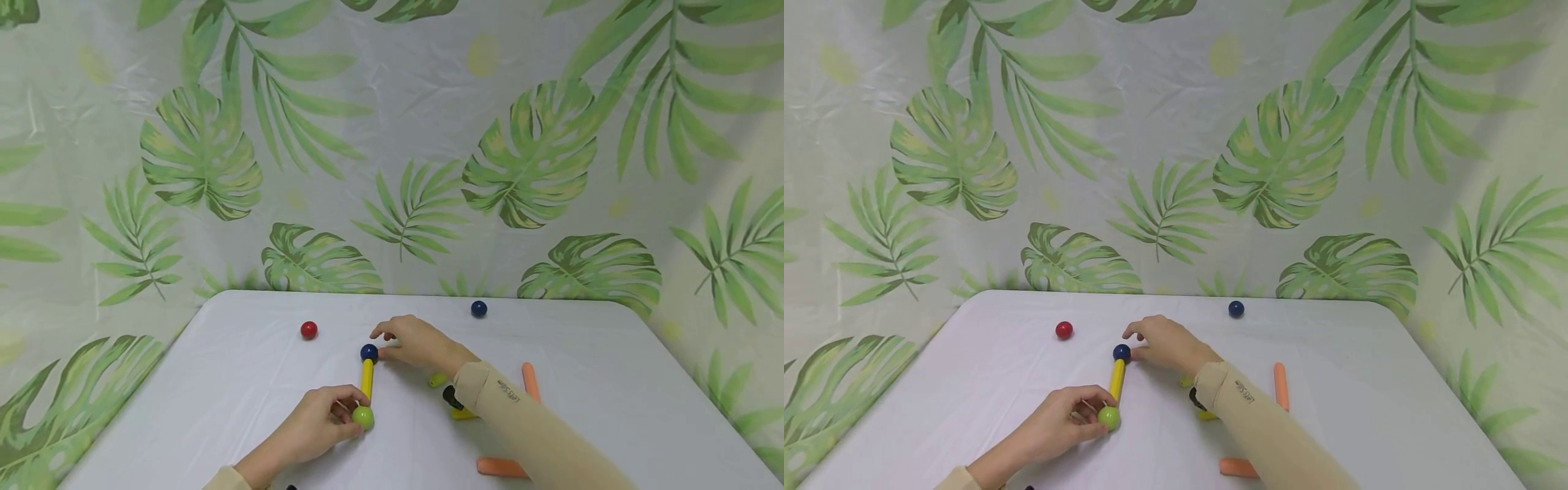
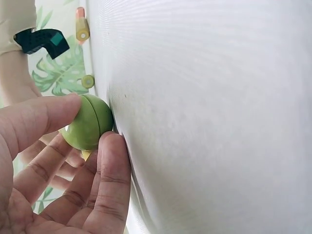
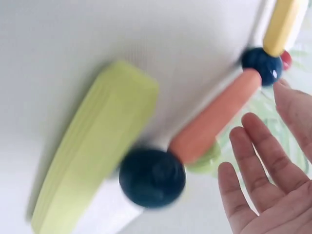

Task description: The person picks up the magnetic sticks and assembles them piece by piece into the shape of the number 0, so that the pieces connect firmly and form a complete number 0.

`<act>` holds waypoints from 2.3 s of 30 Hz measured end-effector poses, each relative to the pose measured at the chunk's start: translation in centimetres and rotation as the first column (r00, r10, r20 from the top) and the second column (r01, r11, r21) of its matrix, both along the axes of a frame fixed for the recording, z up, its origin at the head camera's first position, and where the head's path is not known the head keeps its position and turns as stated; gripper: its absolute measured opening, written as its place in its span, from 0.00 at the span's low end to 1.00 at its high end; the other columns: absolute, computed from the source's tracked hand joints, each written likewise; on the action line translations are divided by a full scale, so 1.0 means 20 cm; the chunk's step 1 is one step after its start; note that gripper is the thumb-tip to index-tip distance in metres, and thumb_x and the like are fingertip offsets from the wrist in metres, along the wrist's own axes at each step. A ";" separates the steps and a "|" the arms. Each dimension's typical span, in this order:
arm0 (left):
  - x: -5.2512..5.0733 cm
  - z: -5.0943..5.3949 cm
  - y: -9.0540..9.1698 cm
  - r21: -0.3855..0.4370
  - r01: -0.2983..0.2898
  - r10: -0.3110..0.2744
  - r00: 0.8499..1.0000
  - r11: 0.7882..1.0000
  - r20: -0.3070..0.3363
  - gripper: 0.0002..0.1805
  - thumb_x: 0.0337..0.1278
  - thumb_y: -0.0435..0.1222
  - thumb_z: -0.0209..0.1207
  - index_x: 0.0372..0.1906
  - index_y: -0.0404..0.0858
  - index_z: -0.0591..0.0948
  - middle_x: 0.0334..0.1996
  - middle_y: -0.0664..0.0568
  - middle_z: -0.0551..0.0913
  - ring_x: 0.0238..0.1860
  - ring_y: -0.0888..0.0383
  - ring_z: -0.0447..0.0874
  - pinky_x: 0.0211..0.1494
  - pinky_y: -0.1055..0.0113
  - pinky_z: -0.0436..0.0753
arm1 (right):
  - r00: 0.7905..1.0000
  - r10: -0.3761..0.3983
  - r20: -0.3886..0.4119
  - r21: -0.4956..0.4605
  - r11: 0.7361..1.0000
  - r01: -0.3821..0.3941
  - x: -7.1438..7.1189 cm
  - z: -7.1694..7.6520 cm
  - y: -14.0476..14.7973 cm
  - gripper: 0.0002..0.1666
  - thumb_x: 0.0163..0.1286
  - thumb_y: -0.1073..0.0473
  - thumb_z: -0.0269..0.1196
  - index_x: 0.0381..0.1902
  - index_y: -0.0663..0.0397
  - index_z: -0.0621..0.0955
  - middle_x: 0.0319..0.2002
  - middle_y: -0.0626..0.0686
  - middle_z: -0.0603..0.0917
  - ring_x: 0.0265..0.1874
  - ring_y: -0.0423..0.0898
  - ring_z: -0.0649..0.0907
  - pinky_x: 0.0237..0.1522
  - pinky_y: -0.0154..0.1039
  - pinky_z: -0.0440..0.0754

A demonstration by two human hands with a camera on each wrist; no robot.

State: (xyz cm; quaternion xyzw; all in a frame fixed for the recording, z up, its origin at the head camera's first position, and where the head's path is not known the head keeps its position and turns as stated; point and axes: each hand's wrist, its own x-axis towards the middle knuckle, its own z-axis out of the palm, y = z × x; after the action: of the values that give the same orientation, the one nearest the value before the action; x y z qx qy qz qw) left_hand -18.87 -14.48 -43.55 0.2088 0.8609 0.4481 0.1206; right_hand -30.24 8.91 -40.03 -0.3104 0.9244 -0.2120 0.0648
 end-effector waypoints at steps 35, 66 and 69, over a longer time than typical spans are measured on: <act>-0.05 0.00 -0.02 -0.028 0.002 -0.002 1.000 1.000 -0.025 0.16 0.57 0.32 0.77 0.50 0.44 0.88 0.40 0.53 0.88 0.37 0.59 0.83 0.34 0.71 0.81 | 0.998 -0.049 -0.048 0.278 0.958 0.061 0.18 0.04 0.49 0.09 0.66 0.63 0.77 0.42 0.45 0.91 0.36 0.47 0.83 0.36 0.42 0.78 0.44 0.45 0.83; -0.13 0.02 -0.08 -0.008 0.111 -0.110 0.990 0.994 0.085 0.14 0.66 0.31 0.70 0.54 0.46 0.88 0.45 0.52 0.88 0.45 0.56 0.86 0.40 0.69 0.82 | 0.994 -0.009 -0.110 0.224 0.974 0.033 0.23 0.05 0.47 0.05 0.70 0.56 0.75 0.41 0.41 0.89 0.34 0.41 0.82 0.32 0.38 0.76 0.37 0.36 0.78; -0.13 0.02 -0.08 -0.006 0.114 -0.113 0.990 0.993 0.087 0.15 0.66 0.31 0.70 0.54 0.45 0.88 0.45 0.52 0.88 0.45 0.56 0.86 0.40 0.69 0.82 | 0.997 0.010 -0.081 0.161 0.987 0.003 0.26 0.07 0.45 0.05 0.70 0.55 0.75 0.41 0.42 0.89 0.33 0.39 0.82 0.31 0.36 0.75 0.35 0.34 0.77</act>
State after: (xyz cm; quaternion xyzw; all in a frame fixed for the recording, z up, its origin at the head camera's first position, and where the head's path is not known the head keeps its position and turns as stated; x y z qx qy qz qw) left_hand -21.46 -16.03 -43.10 0.2371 0.8439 0.4445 0.1844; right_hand -25.11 17.89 -38.66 -0.3142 0.9398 -0.1237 0.0524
